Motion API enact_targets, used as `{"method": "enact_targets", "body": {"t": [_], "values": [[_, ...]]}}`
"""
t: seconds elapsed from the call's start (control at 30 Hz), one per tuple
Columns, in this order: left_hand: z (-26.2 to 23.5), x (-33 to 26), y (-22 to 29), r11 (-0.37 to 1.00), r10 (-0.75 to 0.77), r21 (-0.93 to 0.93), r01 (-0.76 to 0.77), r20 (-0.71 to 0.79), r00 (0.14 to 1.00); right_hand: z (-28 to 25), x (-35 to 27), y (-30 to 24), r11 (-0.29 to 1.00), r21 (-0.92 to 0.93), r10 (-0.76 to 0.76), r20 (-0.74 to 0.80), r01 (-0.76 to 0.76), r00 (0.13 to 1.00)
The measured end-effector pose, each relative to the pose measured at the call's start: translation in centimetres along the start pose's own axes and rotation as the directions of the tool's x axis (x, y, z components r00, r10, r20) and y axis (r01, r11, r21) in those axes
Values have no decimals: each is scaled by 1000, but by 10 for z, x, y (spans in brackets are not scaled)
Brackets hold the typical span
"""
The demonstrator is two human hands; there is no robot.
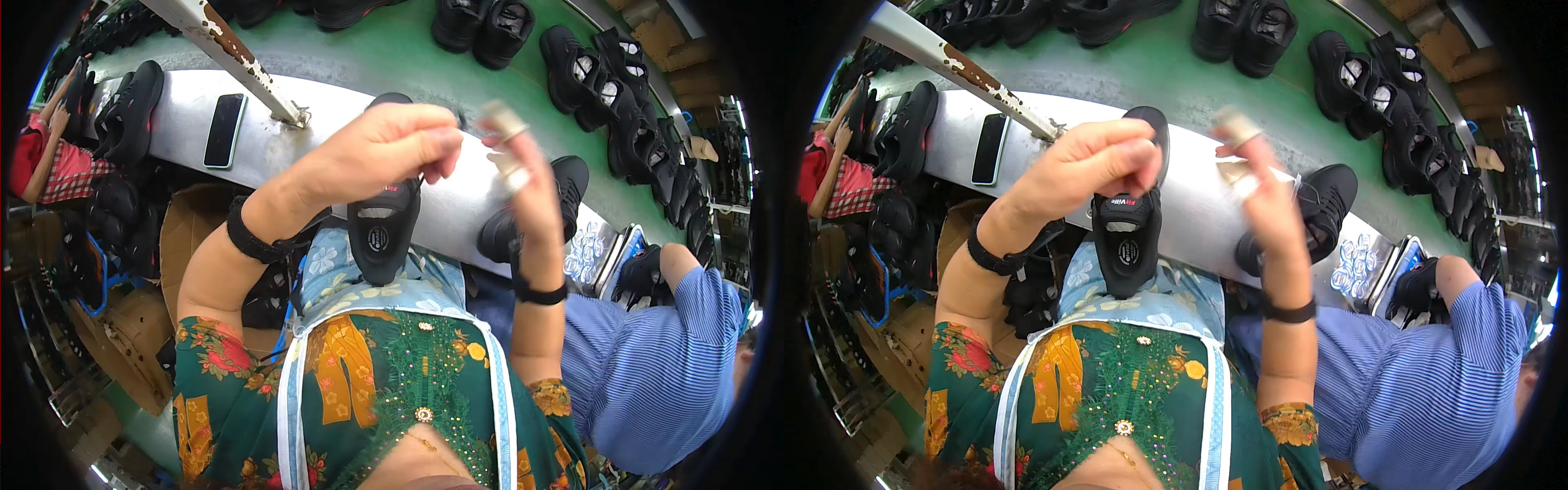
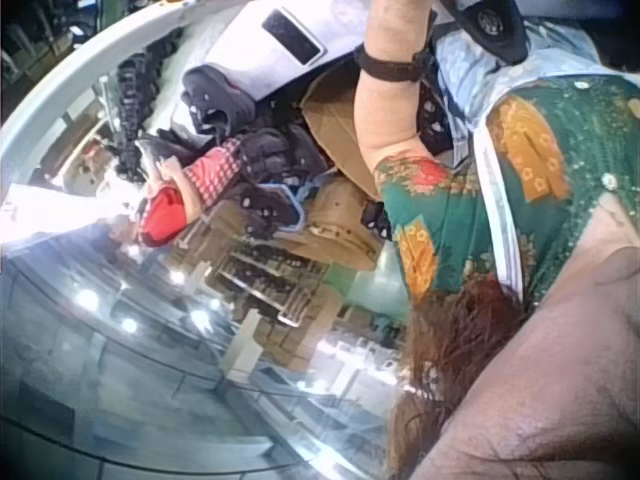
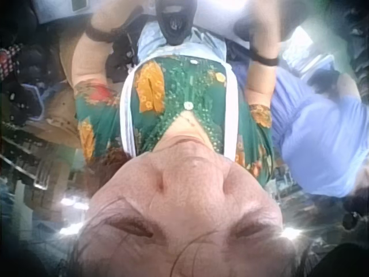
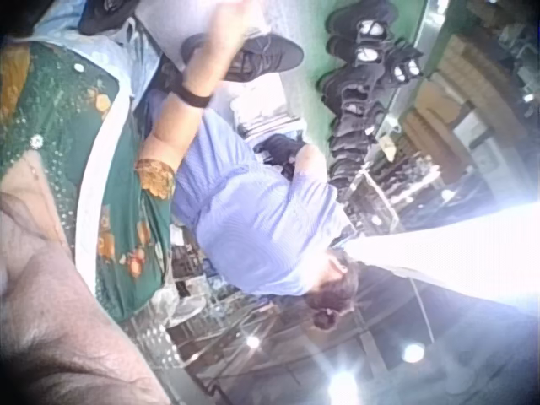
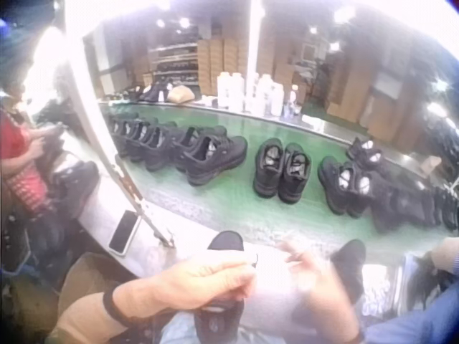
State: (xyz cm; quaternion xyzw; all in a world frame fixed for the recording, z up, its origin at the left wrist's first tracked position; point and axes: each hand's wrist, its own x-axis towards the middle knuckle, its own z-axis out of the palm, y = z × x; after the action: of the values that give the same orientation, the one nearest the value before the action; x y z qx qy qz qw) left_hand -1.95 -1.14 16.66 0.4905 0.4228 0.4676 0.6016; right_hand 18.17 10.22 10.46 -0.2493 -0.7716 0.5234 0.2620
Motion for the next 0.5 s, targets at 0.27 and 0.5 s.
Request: {"method": "enact_targets", "body": {"t": [0.27, 0.5], "values": [[-4, 15, -19, 996, -87, -15, 89, 107, 990, 97, -14, -12, 882, 440, 45, 278, -169, 959], [-25, 19, -144, 996, 3, 88, 17, -222, 975, 92, -48, -38, 627, 559, 253, 513, -543, 820]]}}
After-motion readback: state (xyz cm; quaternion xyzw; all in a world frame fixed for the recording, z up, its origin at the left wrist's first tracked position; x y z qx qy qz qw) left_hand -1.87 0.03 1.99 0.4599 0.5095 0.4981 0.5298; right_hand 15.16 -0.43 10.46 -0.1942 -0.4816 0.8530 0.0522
